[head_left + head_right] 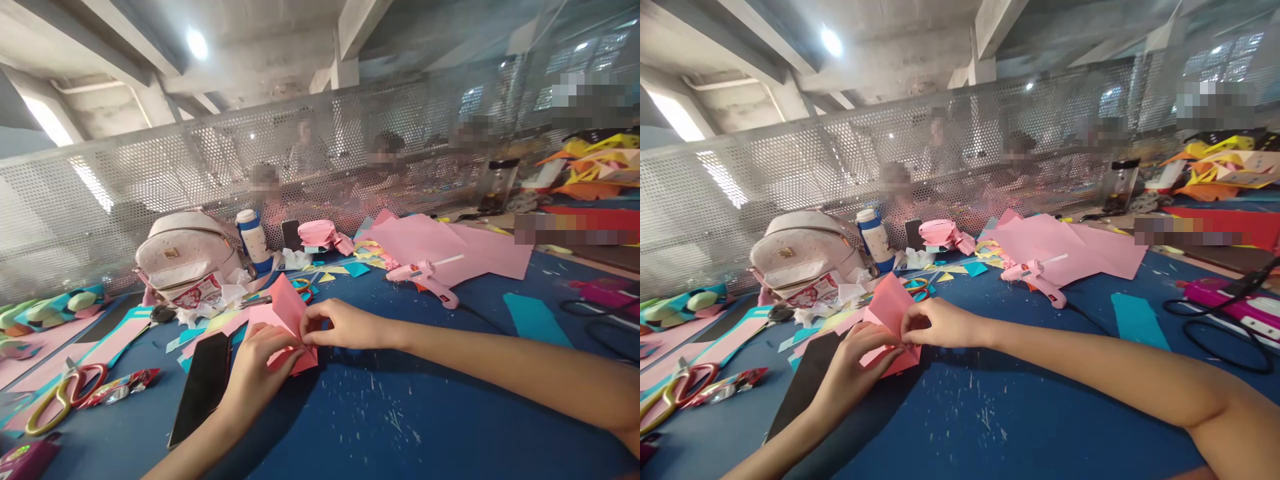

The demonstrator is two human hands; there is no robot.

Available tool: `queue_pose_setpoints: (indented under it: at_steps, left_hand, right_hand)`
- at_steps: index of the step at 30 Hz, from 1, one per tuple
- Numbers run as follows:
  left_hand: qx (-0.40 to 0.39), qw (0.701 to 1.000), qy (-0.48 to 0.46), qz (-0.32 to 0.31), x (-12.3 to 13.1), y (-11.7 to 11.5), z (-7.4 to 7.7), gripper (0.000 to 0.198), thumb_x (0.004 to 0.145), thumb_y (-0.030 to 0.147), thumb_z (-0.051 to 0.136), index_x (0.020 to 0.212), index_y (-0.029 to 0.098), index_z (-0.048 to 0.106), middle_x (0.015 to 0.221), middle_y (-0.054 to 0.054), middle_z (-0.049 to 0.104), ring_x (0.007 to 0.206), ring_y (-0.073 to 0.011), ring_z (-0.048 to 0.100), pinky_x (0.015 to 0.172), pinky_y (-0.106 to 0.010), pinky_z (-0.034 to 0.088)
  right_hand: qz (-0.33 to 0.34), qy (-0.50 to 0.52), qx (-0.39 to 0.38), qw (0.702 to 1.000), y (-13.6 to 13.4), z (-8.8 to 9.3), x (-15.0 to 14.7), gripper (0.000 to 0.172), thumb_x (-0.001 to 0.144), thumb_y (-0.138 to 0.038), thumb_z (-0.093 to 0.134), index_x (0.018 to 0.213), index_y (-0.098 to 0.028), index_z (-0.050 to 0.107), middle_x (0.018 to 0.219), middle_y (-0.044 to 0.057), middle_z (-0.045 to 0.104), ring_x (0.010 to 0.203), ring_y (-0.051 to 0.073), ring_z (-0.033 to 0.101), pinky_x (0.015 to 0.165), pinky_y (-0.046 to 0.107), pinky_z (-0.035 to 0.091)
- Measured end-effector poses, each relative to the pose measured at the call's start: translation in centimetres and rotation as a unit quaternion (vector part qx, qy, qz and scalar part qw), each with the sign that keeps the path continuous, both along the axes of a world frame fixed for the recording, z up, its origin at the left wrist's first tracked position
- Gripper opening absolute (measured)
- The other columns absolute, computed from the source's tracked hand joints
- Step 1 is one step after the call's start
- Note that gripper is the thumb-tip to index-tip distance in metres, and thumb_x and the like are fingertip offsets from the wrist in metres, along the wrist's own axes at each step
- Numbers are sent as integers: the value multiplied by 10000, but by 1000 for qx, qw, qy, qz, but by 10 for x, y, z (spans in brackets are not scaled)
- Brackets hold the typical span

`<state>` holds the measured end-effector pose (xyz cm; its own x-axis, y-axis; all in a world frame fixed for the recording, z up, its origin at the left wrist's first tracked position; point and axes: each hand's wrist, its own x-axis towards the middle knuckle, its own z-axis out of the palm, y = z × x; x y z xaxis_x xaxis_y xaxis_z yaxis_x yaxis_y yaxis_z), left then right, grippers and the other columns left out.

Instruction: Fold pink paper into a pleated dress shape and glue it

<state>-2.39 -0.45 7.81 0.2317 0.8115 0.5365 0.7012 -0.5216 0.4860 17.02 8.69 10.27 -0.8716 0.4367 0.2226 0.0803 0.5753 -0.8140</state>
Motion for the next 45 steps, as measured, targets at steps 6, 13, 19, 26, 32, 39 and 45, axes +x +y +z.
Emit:
queue_pose_setpoints:
  at_steps: [6,13,19,26,32,39,45]
  left_hand:
    - [-10,989,-135,53,0,-2,3,98,806,346,703,745,296,760,770,-11,745,758,-247,649,753,-364,470]
    - [-32,957,-263,116,3,-8,6,115,776,370,731,723,277,773,739,-7,749,715,-230,690,697,-320,544]
    - [-83,935,-340,60,8,-19,0,259,770,389,743,1006,286,770,992,-32,761,1020,-312,679,932,-424,527]
    - [-51,956,-289,26,3,-28,16,294,859,396,639,1095,257,744,1094,-48,733,1139,-332,618,987,-417,478]
    - [169,954,-243,52,-4,-19,28,259,895,241,588,1128,252,701,1060,-49,717,979,-259,660,863,-388,517]
    - [420,886,-186,66,-21,4,50,645,714,136,756,1311,251,540,1344,-60,512,1285,-291,445,1106,-486,347]
    - [53,923,-379,-25,-36,19,40,574,783,274,735,1312,301,514,1400,-76,509,1276,-262,498,1006,-376,468]
  right_hand:
    - [-12,27,-17,999,4,1,-1,37,822,-198,669,847,-171,667,809,4,678,768,143,618,703,235,451]
    - [-85,97,148,981,-15,10,1,188,847,-323,694,1017,-243,705,1010,27,695,932,182,609,860,299,438]
    - [-105,164,182,964,-18,16,4,130,870,-248,669,961,-293,750,993,12,720,989,185,606,924,331,430]
    - [-111,203,107,967,-15,31,6,84,848,-276,693,872,-299,770,928,1,740,930,173,650,898,337,474]
    - [-161,244,15,956,-4,42,11,43,785,-275,731,801,-263,770,895,15,735,870,190,663,770,320,531]
    - [-226,259,-148,927,17,37,9,107,744,-318,760,780,-217,764,770,7,703,699,118,576,622,233,468]
    - [-171,286,-311,890,26,19,3,220,671,-360,827,800,-201,747,835,2,700,746,100,602,735,235,521]
